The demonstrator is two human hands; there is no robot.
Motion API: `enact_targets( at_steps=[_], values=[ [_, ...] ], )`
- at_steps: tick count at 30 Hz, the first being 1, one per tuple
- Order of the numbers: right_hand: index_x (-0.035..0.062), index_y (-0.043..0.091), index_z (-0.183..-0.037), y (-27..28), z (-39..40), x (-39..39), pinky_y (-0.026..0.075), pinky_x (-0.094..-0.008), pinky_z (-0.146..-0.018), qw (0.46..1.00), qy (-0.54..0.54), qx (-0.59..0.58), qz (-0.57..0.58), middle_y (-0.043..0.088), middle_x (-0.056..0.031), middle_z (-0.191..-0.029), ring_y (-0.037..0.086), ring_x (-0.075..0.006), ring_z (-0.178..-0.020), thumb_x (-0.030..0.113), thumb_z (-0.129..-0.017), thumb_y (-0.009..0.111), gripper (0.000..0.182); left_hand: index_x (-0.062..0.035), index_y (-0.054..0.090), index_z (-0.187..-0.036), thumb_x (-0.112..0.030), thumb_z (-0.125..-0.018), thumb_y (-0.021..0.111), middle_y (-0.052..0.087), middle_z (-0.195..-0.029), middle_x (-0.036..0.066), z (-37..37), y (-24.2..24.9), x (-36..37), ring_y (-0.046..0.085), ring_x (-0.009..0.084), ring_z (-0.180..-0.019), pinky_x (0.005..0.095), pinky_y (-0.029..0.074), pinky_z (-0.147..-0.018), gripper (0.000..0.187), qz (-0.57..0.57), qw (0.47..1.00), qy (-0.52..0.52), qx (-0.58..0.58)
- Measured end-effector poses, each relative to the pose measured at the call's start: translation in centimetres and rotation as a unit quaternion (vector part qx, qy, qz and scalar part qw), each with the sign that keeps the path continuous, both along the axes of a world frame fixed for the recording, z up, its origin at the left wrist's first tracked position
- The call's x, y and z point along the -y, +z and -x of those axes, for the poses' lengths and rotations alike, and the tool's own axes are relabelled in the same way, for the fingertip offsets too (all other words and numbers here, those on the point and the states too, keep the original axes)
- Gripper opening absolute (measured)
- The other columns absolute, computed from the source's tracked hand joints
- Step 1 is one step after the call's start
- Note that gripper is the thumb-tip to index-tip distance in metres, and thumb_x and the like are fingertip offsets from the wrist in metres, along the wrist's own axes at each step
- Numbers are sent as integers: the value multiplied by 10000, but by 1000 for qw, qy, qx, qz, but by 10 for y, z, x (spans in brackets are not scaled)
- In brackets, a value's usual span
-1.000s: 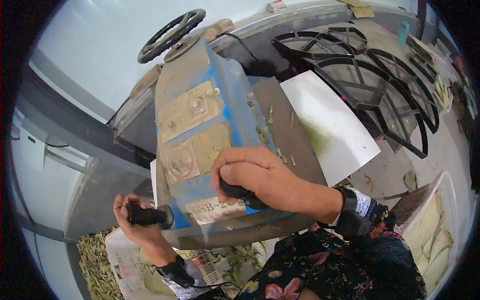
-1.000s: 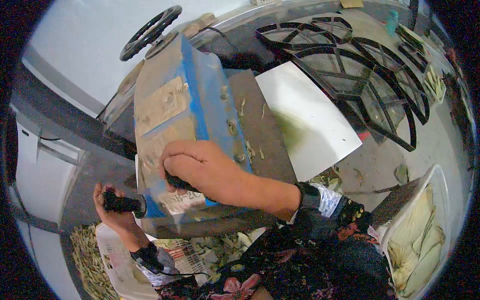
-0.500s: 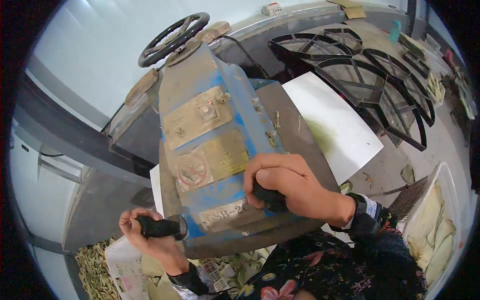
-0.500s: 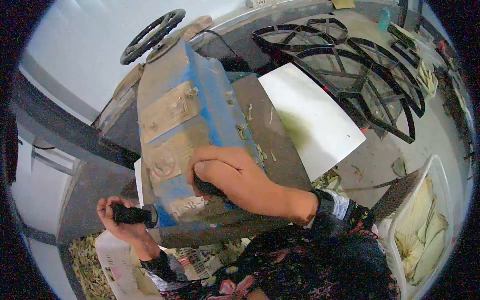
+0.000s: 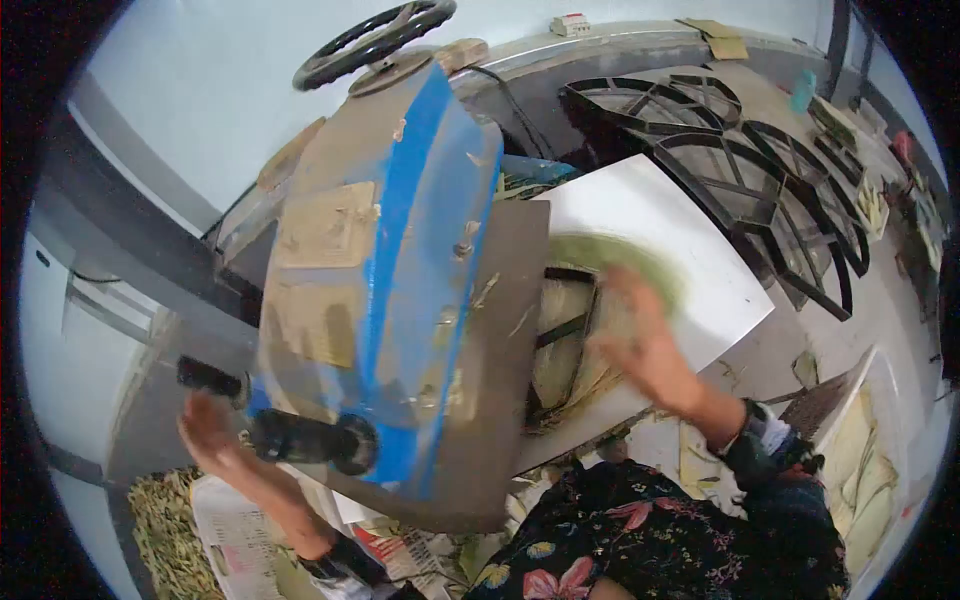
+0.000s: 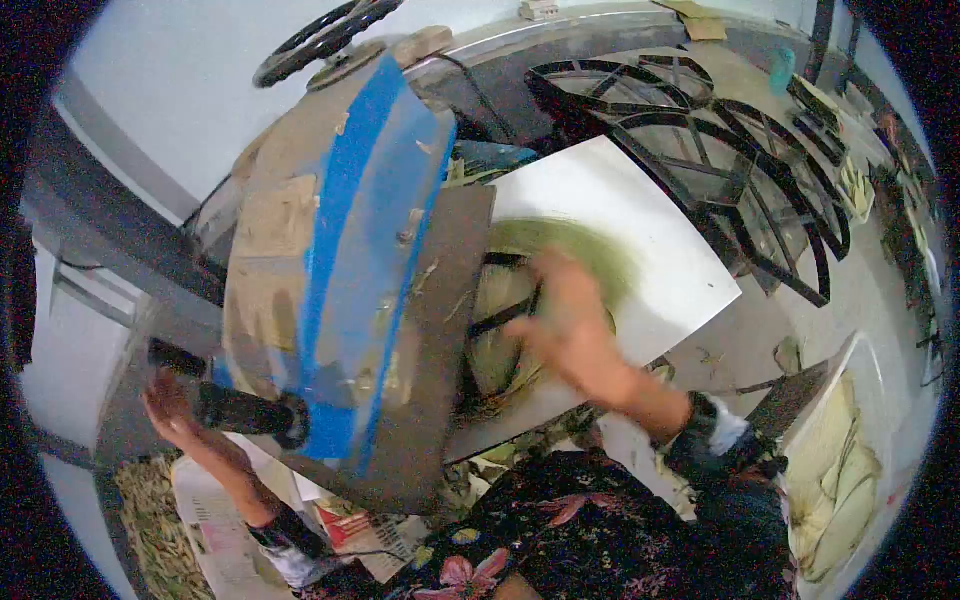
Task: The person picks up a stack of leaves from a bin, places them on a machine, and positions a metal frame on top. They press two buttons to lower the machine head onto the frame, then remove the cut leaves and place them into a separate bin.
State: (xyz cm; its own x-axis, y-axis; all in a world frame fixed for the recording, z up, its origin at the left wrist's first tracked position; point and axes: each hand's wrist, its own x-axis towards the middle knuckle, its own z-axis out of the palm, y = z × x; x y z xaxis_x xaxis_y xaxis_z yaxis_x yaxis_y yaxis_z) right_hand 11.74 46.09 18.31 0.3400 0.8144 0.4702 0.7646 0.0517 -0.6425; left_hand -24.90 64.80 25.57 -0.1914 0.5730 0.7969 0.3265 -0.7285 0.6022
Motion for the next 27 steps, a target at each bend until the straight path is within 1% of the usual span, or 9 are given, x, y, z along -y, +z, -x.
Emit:
enact_targets(
  at_steps=[3, 6, 7, 8, 11, 14, 19, 24, 27],
  values=[
    [-7, 293, -1317, -63, -68, 18, 345, -396, -973, 973, -130, -172, 84, 360, -193, -1298, 395, -294, -1174, 305, -845, 595, 641, -14, 233, -1363, -369, -892, 465, 459, -1249, 182, -37, -17, 42, 452, 298, -1145, 406, 295, -1024, 634, 130, 982, -137, 27],
    [-37, 305, -1303, 0, -53, 15, 407, -377, -905, 863, -94, -467, 171, 390, -201, -1267, 422, -272, -1139, 311, -843, 609, 652, 41, 197, -1363, -298, -840, 541, 355, -1328, 226, -44, -16, 37, 364, 331, -1225, 420, 238, -1049, 712, 72, 987, 83, -121],
    [-37, 305, -1303, -3, -54, 12, 407, -377, -905, 862, -94, -467, 172, 390, -201, -1267, 422, -272, -1139, 311, -843, 609, 652, 68, 190, -1354, -273, -812, 562, 317, -1336, 242, -50, -17, 41, 353, 343, -1221, 431, 256, -1035, 741, 16, 948, 218, -231],
    [-52, 329, -1281, -9, -55, 7, 428, -368, -872, 871, -73, -453, 177, 422, -195, -1234, 448, -267, -1106, 287, -833, 625, 635, 88, 205, -1347, -267, -808, 575, 310, -1335, 253, -65, -24, 57, 286, 357, -1257, 455, 206, -1051, 744, 13, 947, 158, -281],
    [-61, 385, -1236, -21, -55, -3, 469, -333, -786, 872, -30, -453, 184, 504, -163, -1120, 516, -226, -985, 251, -811, 652, 591, 19, 362, -1293, -303, -687, 704, 374, -1314, 216, -137, -74, 94, 363, 369, -1220, 462, 290, -1001, 767, 81, 898, -333, -274],
    [-53, 435, -1194, -47, -67, -10, 492, -306, -739, 854, -25, -459, 244, 563, -131, -1026, 566, -190, -888, 203, -795, 661, 525, 26, 348, -1298, -248, -627, 746, 429, -1270, 224, -188, -92, 108, 420, 376, -1169, 437, 326, -1000, 827, 46, 802, -397, -443],
    [-38, 485, -1144, -31, -49, -5, 500, -293, -731, 822, -53, -543, 164, 593, -101, -964, 583, -173, -860, 98, -777, 655, 427, 40, 381, -1263, -217, -628, 743, 510, -1171, 218, -193, -119, 108, 465, 364, -1117, 437, 345, -982, 774, 19, 790, -337, -511],
    [-11, 457, -1206, 47, -6, 0, 495, -295, -738, 847, 93, -523, 17, 598, -90, -985, 585, -151, -855, 78, -785, 641, 467, 55, 444, -1198, -205, -632, 741, 549, -1102, 220, -177, -120, 121, 526, 377, -1026, 436, 399, -923, 690, 60, 825, -310, -468],
    [-17, 434, -1233, 56, -1, -10, 490, -317, -751, 843, 239, -467, 119, 596, -84, -1027, 583, -154, -890, 118, -801, 638, 496, -7, 519, -1155, -93, -657, 656, 602, -941, 192, -130, -103, 140, 591, 344, -826, 419, 481, -744, 523, 135, 870, -293, -373]
  ],
)
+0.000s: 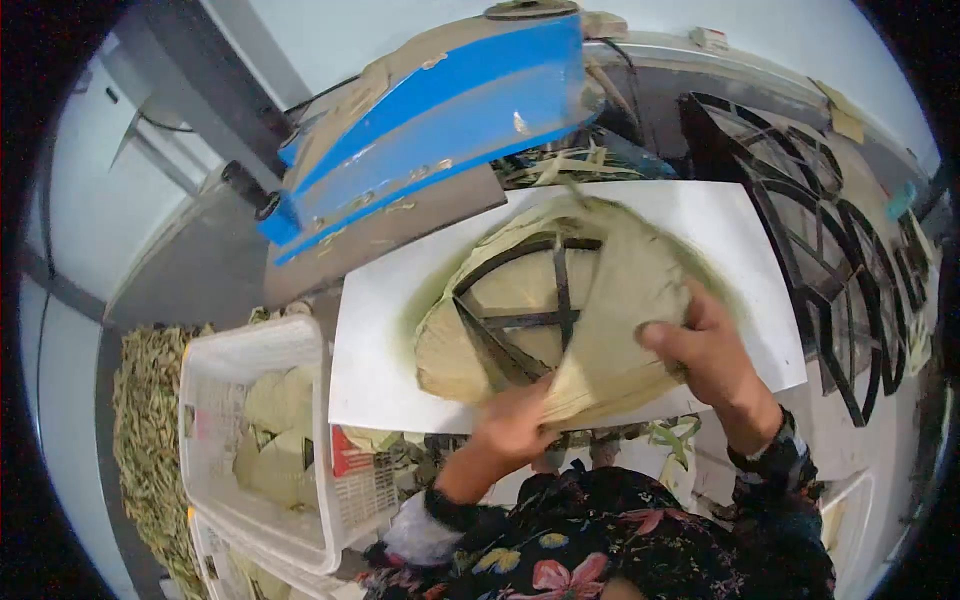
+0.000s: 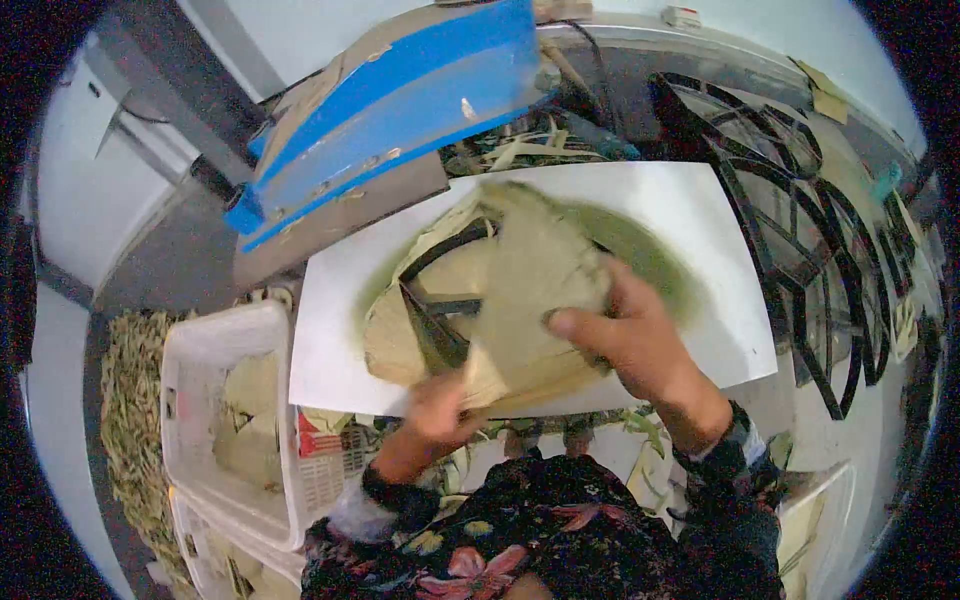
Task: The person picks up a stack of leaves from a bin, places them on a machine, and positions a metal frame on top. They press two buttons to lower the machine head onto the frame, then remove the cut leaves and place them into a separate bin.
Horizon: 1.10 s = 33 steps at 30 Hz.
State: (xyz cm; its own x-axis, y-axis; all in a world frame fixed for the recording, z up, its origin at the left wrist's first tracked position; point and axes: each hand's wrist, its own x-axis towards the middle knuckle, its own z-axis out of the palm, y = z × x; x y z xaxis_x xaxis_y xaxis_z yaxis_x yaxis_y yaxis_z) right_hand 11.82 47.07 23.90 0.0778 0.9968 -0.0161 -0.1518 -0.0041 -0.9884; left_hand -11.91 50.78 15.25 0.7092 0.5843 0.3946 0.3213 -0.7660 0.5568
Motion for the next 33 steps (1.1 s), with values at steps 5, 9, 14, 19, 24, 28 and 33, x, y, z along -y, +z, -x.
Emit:
enact_targets(
  at_steps=[5, 9, 14, 19, 24, 28, 33],
  values=[
    [0, 439, -1203, -54, -2, -36, 485, -339, -727, 980, 128, 152, 1, 612, -133, -985, 609, -242, -866, 224, -832, 612, 466, -29, 480, -1190, -190, -690, 670, 608, -917, 198, 138, -49, 110, 578, 395, -808, 457, 463, -702, 559, 159, 936, 251, -190],
    [21, 503, -1056, -79, 3, -63, 469, -377, -693, 906, 124, 379, -144, 597, -168, -885, 582, -330, -789, 201, -827, 580, 302, -16, 458, -1191, -365, -742, 632, 610, -943, 213, 233, -132, 240, 594, 373, -857, 461, 454, -760, 595, 287, 870, 229, -328],
    [111, 596, -912, -95, 76, -11, 478, -410, -732, 768, 300, 426, -371, 596, -118, -923, 576, -301, -882, 159, -801, 546, 131, -24, 388, -1291, -308, -701, 731, 596, -1019, 233, 98, -43, 158, 574, 360, -965, 420, 450, -846, 739, 170, 932, 319, -30],
    [77, 589, -958, -59, 97, -8, 455, -400, -780, 732, 453, 388, -328, 576, -156, -938, 565, -316, -893, 195, -807, 553, 195, -49, 509, -1141, -207, -741, 683, 616, -912, 176, 60, -69, 130, 605, 333, -864, 428, 482, -748, 464, 128, 947, 294, 5],
    [45, 538, -1083, -81, 29, -73, 486, -443, -745, 700, 25, 660, -271, 525, -177, -1067, 543, -376, -935, 315, -809, 589, 388, -40, 532, -1092, -279, -815, 595, 608, -901, 200, 114, -104, 180, 602, 350, -863, 431, 486, -718, 371, 253, 848, 202, -420],
    [22, 521, -1085, -91, 41, -77, 481, -456, -768, 755, 94, 630, -156, 519, -202, -1080, 548, -371, -960, 254, -786, 597, 386, -52, 527, -1132, -299, -851, 566, 614, -940, 201, 81, -88, 154, 608, 333, -874, 413, 490, -738, 376, 184, 934, 247, -182],
    [-1, 517, -1056, -84, 45, -77, 460, -436, -814, 751, 247, 611, -40, 510, -235, -1099, 543, -363, -992, 159, -756, 537, 341, -45, 327, -1334, -430, -892, 505, 496, -1249, 157, 25, -63, 121, 496, 294, -1138, 402, 407, -945, 613, 612, 725, 113, 295]
  ],
)
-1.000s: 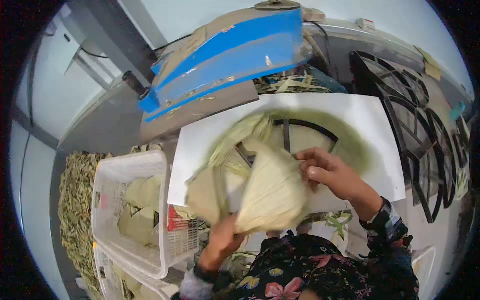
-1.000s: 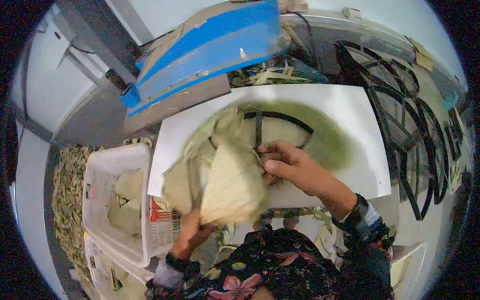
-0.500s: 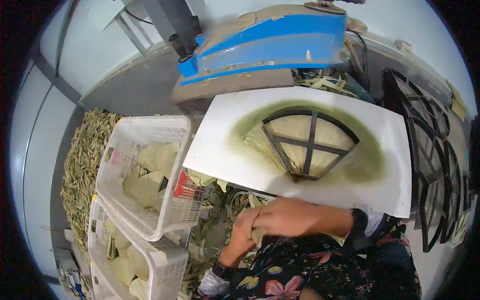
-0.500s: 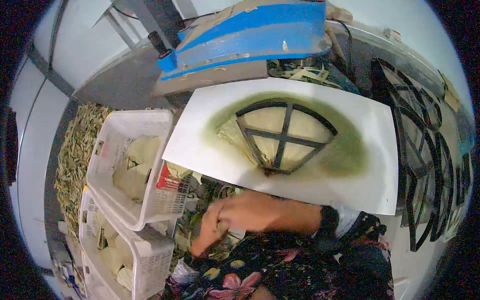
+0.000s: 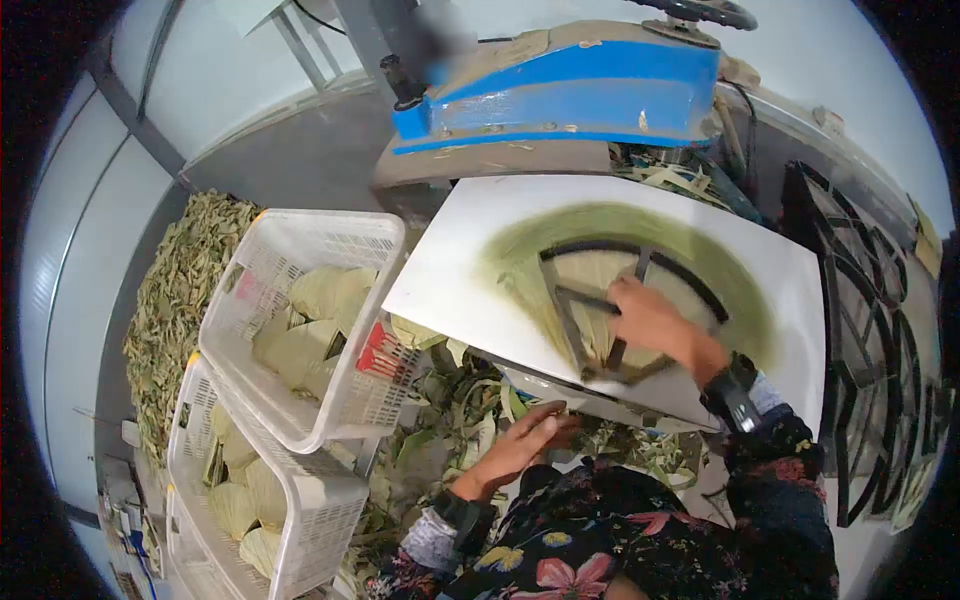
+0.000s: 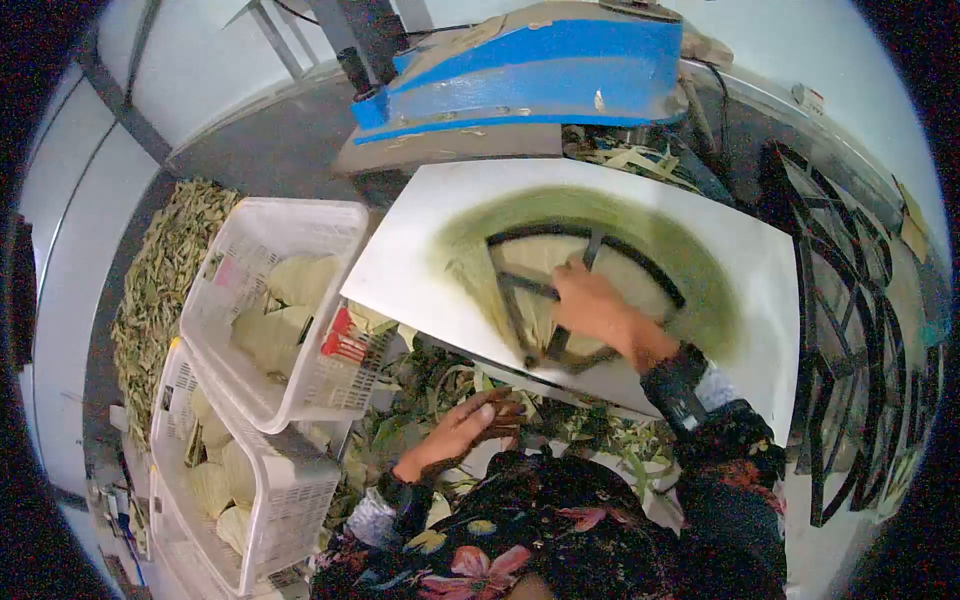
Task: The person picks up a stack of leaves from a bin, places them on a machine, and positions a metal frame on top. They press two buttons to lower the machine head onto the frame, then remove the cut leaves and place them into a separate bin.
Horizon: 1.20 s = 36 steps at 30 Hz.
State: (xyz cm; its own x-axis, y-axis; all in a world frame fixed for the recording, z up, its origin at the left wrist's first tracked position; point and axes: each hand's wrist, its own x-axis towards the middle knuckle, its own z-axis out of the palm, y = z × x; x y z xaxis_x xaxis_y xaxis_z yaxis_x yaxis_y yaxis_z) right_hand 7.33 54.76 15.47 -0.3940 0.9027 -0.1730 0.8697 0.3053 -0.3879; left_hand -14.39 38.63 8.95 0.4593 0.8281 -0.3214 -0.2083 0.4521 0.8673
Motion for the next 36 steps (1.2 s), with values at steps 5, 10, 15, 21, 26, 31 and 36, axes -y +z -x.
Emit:
enact_targets(
  at_steps=[5, 10, 15, 21, 26, 31, 36],
  values=[
    [-18, 467, -1101, 20, 8, 40, 468, -385, -705, 986, 61, -125, 96, 516, -176, -1052, 564, -315, -890, 176, -744, 560, 417, -72, 199, -1377, -450, -872, 529, 354, -1369, 130, -15, -7, 26, 363, 291, -1254, 509, 327, -1005, 713, 47, 962, 69, 258],
    [-39, 500, -1019, 74, 20, 68, 413, -375, -808, 937, 55, -189, 288, 532, -147, -925, 526, -255, -903, 158, -748, 555, 340, -35, 360, -1288, -288, -763, 683, 525, -1194, 123, -33, -8, 58, 526, 271, -1077, 408, 429, -913, 667, 149, 941, 260, 160],
    [-12, 520, -1126, 32, -18, 58, 421, -330, -875, 967, 54, -225, 102, 537, -135, -1140, 517, -238, -1021, 138, -721, 578, 436, 1, 447, -1203, -47, -763, 633, 554, -1148, 97, -5, -24, 74, 549, 222, -1025, 371, 448, -886, 481, 89, 887, 426, 152],
    [14, 507, -1188, 14, -72, 39, 411, -309, -920, 942, -174, -278, 71, 488, -137, -1275, 496, -230, -1118, 74, -734, 540, 460, -29, 417, -1238, 55, -765, 553, 538, -1164, 111, 127, -1, 138, 536, 235, -1056, 375, 451, -914, 500, -11, 830, 558, -11],
    [24, 464, -1223, -11, -94, 36, 391, -312, -938, 945, -203, -256, -5, 459, -136, -1297, 474, -232, -1139, 115, -761, 523, 474, -41, 404, -1241, 22, -787, 514, 544, -1110, 124, 242, 43, 201, 570, 263, -972, 378, 511, -816, 471, -102, 727, 678, 30],
    [33, 421, -1257, -36, -90, 28, 370, -314, -956, 954, -223, -196, -51, 430, -136, -1319, 453, -235, -1159, 155, -789, 505, 491, -89, 412, -1155, -8, -804, 554, 541, -936, 45, 380, 27, 309, 546, 158, -828, 282, 482, -697, 387, -98, 642, 760, -28],
    [42, 378, -1291, -74, -88, 7, 350, -317, -974, 959, -228, -152, -75, 400, -135, -1342, 431, -237, -1179, 196, -816, 487, 511, -53, 356, -1256, -36, -857, 542, 564, -1016, 61, 503, -37, 474, 550, 132, -931, 251, 465, -817, 441, -142, 453, 479, -738]
  ],
)
